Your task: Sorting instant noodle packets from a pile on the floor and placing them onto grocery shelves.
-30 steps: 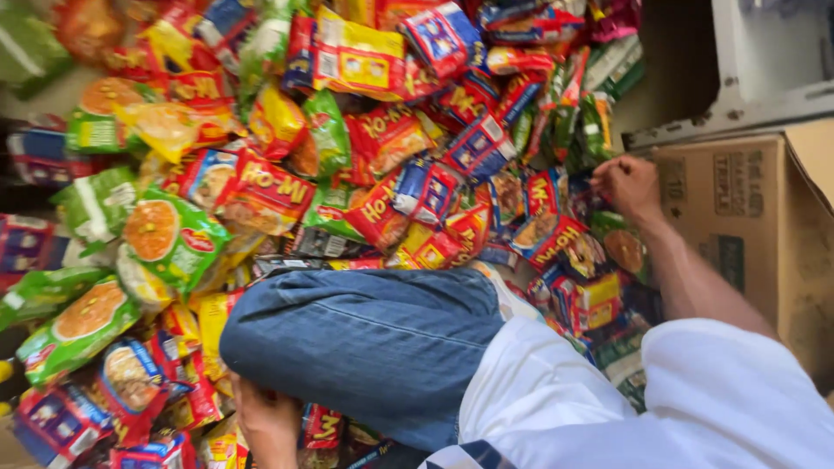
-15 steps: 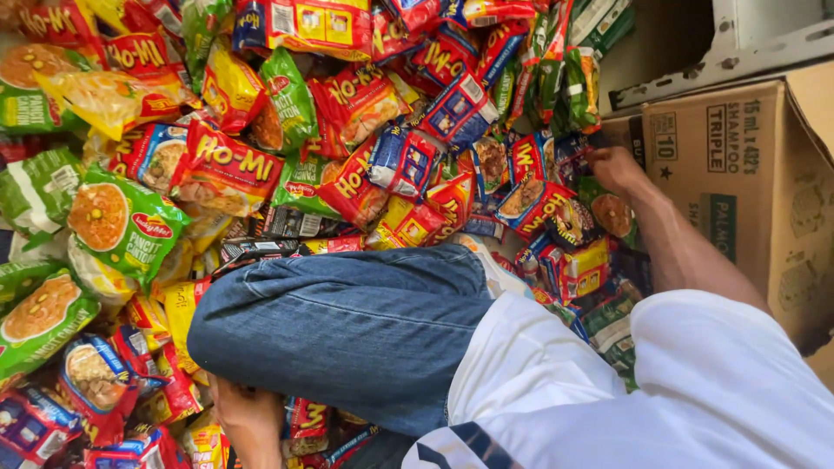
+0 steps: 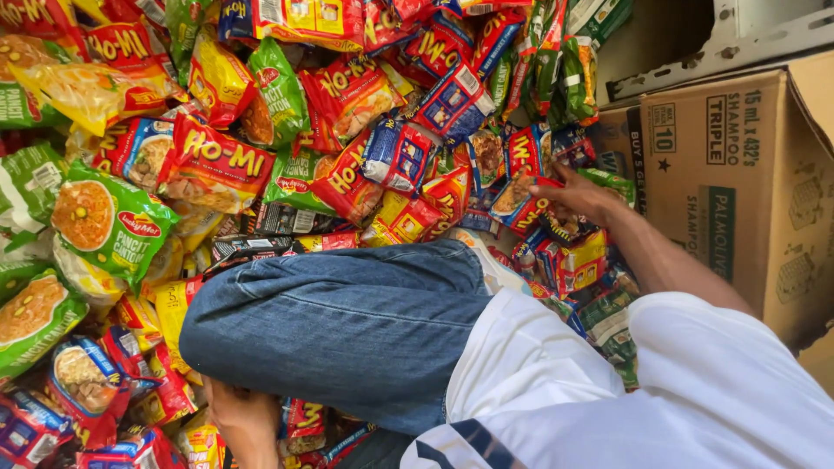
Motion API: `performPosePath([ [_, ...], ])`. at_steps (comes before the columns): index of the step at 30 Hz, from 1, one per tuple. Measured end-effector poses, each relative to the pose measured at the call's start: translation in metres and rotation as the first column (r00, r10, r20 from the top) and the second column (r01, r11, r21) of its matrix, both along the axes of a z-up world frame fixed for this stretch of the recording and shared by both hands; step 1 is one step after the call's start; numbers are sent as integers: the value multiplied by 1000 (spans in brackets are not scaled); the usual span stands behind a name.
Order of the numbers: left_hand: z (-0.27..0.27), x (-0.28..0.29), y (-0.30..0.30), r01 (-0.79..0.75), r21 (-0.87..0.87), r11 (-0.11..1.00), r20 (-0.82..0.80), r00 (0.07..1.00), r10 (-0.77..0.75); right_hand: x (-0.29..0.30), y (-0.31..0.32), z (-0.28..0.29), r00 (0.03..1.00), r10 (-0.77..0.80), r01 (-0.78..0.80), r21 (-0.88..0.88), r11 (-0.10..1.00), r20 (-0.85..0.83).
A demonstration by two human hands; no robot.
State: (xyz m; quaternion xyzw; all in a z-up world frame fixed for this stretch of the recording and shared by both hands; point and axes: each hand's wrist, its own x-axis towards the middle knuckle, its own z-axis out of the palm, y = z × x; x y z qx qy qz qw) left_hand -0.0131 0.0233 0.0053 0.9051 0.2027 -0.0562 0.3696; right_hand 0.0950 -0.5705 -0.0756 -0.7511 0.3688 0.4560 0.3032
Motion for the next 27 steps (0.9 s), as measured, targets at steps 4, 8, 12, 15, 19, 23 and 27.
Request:
performPosePath([
  [4, -4, -2, 2, 8, 23, 1000, -3, 1000, -8, -3, 3, -26, 974, -166, 147, 125, 981, 157],
  [8, -14, -7, 8, 32, 12, 999, 31, 999, -33, -65, -13, -69, 709, 407, -504, 10, 864, 576],
  [12, -14, -6, 8, 44, 57, 997, 38, 998, -46, -60, 6, -18, 576, 520, -689, 32, 724, 630],
  [15, -11, -2, 7, 35, 56, 998, 11, 999, -36, -35, -5, -8, 655, 595, -736, 216, 642, 465],
  [19, -16, -3, 11, 7, 46, 999, -41, 999, -5, 49, -6, 22, 617, 771, -781, 240, 577, 155],
  [23, -39, -17, 27, -123, -11, 992, -217, 969, 118, 139, -2, 40, 703, 430, -458, -102, 883, 567],
  [27, -4, 13, 25, 45, 148, 988, -182, 983, -17, 220, 39, 23, 442, 393, -420, -201, 885, 806],
])
